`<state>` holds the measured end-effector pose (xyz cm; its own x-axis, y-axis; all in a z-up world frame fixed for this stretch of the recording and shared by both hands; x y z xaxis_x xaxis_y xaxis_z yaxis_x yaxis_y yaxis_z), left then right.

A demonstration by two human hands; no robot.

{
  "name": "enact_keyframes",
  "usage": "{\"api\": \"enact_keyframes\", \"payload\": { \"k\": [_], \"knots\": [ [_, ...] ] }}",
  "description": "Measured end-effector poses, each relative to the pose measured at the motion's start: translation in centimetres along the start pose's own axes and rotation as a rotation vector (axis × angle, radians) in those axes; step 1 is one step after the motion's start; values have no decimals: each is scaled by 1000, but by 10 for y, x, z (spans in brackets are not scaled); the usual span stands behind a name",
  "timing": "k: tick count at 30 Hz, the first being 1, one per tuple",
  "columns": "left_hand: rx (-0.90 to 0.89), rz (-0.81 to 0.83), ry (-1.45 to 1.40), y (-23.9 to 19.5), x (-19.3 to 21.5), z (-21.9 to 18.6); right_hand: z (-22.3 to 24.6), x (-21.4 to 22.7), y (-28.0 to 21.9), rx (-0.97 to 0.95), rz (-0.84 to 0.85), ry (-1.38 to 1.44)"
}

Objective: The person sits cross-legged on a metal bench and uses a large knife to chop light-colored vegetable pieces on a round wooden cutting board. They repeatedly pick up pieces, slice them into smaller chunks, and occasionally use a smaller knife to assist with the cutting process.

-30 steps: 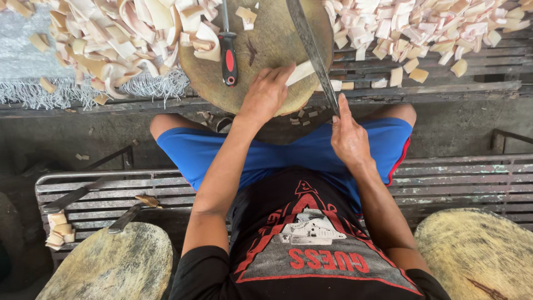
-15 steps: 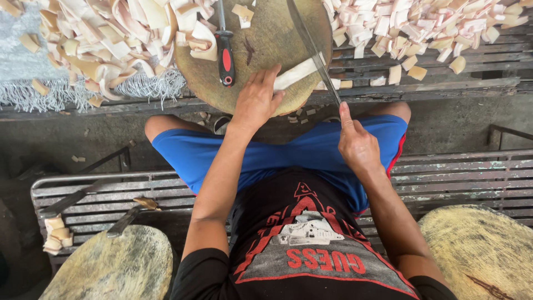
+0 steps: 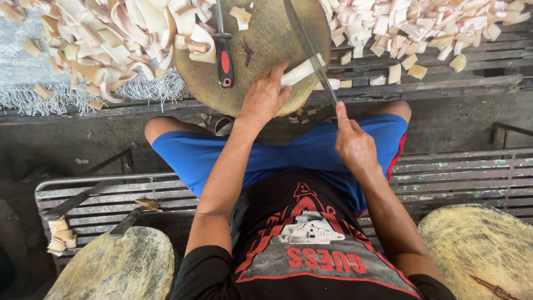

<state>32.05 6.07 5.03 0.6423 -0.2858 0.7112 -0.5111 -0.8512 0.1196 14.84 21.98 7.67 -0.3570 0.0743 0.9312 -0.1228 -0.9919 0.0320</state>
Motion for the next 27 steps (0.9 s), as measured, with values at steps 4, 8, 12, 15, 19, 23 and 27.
{"api": "enact_keyframes", "payload": {
  "k": [4, 8, 12, 15, 19, 23, 27],
  "knots": [
    [20, 25, -23, 4, -1, 0, 5, 32, 2, 101, -198, 110],
    [75, 53, -47, 7, -10, 1, -12, 53, -14, 10, -291, 341],
    [34, 30, -37, 14, -13, -2, 1, 26, -8, 66, -184, 162],
    [48, 22, -57, 13, -15, -1, 6, 3, -6, 28, -14, 48],
    [38, -7, -57, 17, -17, -5, 6, 31, -6, 80, -143, 149],
    [68, -28, -84, 16, -15, -6, -6, 48, -21, 19, -252, 376],
    [133, 0, -110, 9, -9, -2, 8, 5, -16, 38, -6, 133]
  ]
}}
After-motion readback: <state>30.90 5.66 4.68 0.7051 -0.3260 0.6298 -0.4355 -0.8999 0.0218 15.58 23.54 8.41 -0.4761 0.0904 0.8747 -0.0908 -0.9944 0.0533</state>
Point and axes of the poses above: each hand's wrist, its own y-axis towards the middle knuckle, its own x-axis out of the back of the hand, z = x × y, the point moved 10 cm from there along y, towards the middle knuckle, and after that the axes turned 1 degree about -y, right-handed, at the moved point
